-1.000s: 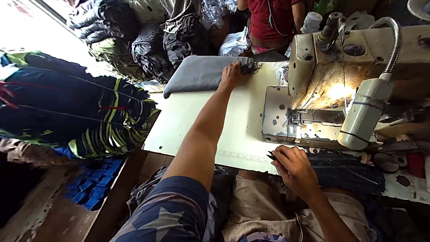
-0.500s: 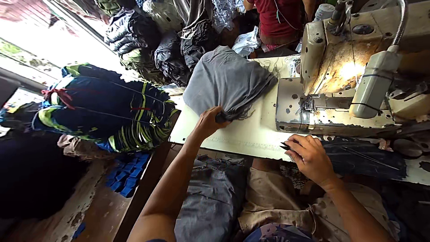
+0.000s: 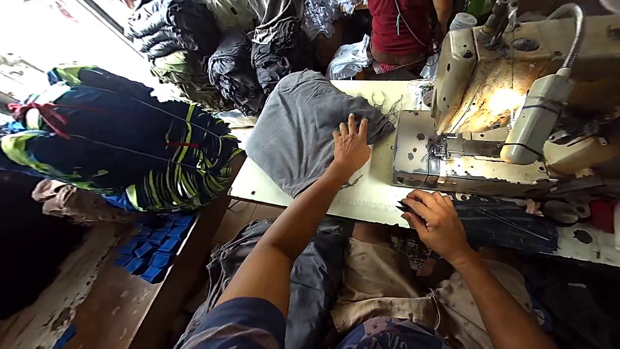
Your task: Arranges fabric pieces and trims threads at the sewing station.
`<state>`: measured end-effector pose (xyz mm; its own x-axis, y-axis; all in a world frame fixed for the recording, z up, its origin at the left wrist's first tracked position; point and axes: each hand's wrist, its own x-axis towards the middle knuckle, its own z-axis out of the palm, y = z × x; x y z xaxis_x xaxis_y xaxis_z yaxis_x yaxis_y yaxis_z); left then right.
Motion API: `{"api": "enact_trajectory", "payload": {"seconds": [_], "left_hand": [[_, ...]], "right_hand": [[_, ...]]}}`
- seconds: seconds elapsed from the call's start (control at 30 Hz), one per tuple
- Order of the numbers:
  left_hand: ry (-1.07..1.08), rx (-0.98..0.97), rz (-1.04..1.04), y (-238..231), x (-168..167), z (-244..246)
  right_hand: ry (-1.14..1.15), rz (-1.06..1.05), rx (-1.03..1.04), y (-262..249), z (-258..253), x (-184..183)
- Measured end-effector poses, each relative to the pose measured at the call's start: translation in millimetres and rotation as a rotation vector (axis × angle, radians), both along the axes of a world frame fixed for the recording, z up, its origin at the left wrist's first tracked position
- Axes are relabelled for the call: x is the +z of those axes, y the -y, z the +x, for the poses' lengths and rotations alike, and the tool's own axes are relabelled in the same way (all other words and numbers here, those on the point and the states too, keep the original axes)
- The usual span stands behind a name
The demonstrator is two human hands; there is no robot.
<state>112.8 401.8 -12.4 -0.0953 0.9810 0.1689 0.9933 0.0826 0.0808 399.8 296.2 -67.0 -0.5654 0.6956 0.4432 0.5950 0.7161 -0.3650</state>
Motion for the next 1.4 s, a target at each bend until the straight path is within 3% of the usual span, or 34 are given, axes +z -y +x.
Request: {"api": "enact_trajectory", "payload": {"seconds": [0.1,0.2,0.3,0.43,0.53,0.67,1.0,1.23,1.4], "left_hand": [[-0.066,0.115,0.0,-33,10,20],[0.033,0.158,-0.009,-37,36,7],[0.276,0.199,-0.004,-39,51,-36],[0.628,0.195,0.031,-38,41,-86],[0.971,0.232,0.095,-34,25,-99],[1.147,0.228,0.167,-36,9,-107],[1.319,0.301,0.203,-36,12,-103],[1.252,0.467,0.178,-49,14,-102],[1.097,0.431,0.178,-51,12,-96]], "right_hand": [[0.003,-0.002,-0.013,-1,1,-2],[0.007,-0.01,-0.011,-1,1,-1],[-0.001,0.002,-0.006,-1,-1,-1],[0.001,0.008,0.005,-1,-1,-2],[-0.004,0.009,0.001,-1,-1,-3],[-0.011,0.009,-0.003,-1,-1,-3],[-0.014,0.004,-0.015,0,-1,-3],[-0.008,-0.005,-0.007,-1,-1,-3],[0.0,-0.01,-0.012,0,-1,-2]]}}
